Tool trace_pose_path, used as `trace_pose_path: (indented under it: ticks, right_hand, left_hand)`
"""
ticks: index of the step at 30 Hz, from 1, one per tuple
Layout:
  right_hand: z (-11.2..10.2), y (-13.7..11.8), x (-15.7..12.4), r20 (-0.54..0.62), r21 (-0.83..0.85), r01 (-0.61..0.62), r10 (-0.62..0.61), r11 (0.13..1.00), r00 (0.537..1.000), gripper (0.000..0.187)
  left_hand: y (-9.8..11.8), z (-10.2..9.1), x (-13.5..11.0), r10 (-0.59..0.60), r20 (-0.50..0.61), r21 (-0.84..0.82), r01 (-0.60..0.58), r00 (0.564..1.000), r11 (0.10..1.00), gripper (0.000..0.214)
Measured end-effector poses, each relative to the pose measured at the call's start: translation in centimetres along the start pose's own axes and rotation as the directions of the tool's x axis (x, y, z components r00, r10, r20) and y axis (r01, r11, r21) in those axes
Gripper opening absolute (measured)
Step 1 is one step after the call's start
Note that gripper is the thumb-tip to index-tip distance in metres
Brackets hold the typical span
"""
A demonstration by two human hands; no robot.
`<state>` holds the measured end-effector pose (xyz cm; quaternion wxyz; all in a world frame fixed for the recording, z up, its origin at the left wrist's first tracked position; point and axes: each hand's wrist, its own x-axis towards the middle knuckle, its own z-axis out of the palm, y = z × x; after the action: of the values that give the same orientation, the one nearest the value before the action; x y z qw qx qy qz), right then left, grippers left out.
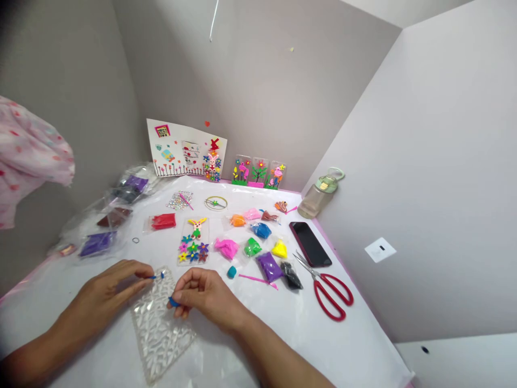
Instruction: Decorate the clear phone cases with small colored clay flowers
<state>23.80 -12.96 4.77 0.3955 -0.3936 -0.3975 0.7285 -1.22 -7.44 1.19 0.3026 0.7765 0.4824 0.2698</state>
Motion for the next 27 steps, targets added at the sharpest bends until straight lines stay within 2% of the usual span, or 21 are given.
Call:
trace_pose_path:
  ticks: [4, 13, 27]
  right_hand:
    - [0.06, -0.16, -0.09, 0.007, -0.026, 0.004, -0.003, 1.000, 1.000, 0.053]
    - [-0.13, 0.10, -0.05, 0.028, -0.024, 0.002, -0.001, 1.000, 1.000, 0.051]
    - [-0.10, 0.03, -0.06, 0.028, -0.018, 0.008, -0.008, 1.000, 1.000, 0.052]
  left_hand:
    - [0.39, 0.12, 0.53, 0.066, 0.011, 0.060, -0.066, 0.998, 0.996, 0.029]
    - [0.50, 0.61, 0.74, 0.083, 0.035, 0.153, -0.088, 0.996, 0.984, 0.026]
    - [-0.25, 0.04, 1.00, 0.082, 0.012, 0.139, -0.082, 0.997, 0.987, 0.033]
